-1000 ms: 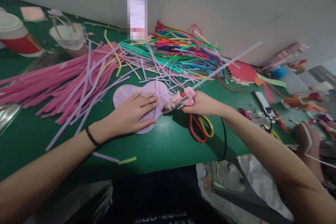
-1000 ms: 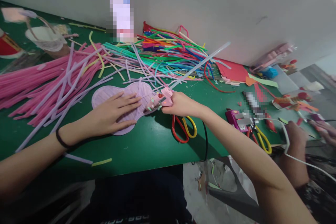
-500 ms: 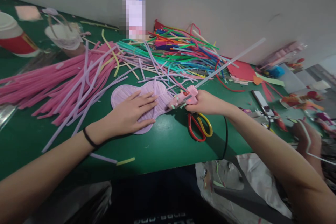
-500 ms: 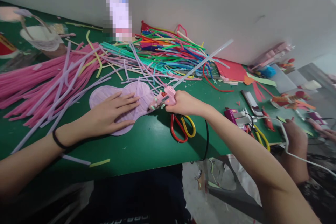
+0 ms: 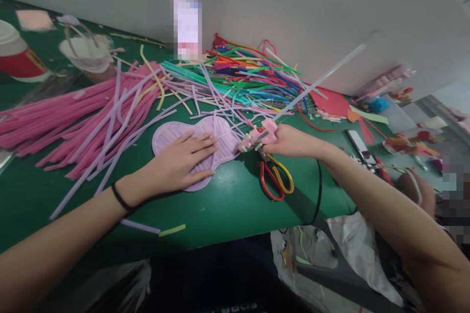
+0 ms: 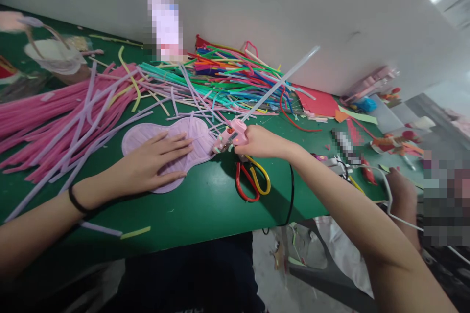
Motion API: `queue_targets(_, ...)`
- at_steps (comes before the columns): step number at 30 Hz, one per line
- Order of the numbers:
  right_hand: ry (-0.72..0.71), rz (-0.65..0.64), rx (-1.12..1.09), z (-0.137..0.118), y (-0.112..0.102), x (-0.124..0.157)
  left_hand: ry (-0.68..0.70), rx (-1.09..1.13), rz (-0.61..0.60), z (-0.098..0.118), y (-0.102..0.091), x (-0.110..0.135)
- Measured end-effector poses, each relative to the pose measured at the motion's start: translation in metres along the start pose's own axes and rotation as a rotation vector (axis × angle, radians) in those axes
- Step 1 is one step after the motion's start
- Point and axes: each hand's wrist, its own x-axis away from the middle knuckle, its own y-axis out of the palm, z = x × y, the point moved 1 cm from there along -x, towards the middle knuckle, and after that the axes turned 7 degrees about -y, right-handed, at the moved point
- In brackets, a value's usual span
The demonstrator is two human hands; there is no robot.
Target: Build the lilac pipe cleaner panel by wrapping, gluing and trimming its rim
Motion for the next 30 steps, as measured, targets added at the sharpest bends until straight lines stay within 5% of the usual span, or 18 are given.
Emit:
queue_targets(19, -0.181, 0.005, 0.007, -0.011, -0.023, -0.008, -0.014, 0.042, 0.002, 0.001, -0.001, -0.001)
queue_targets(30, -0.143, 0.061, 0.129, -0.009, -0.024, -0.01, -0.006, 0.045, 0.008, 0.0, 0.0, 0.0)
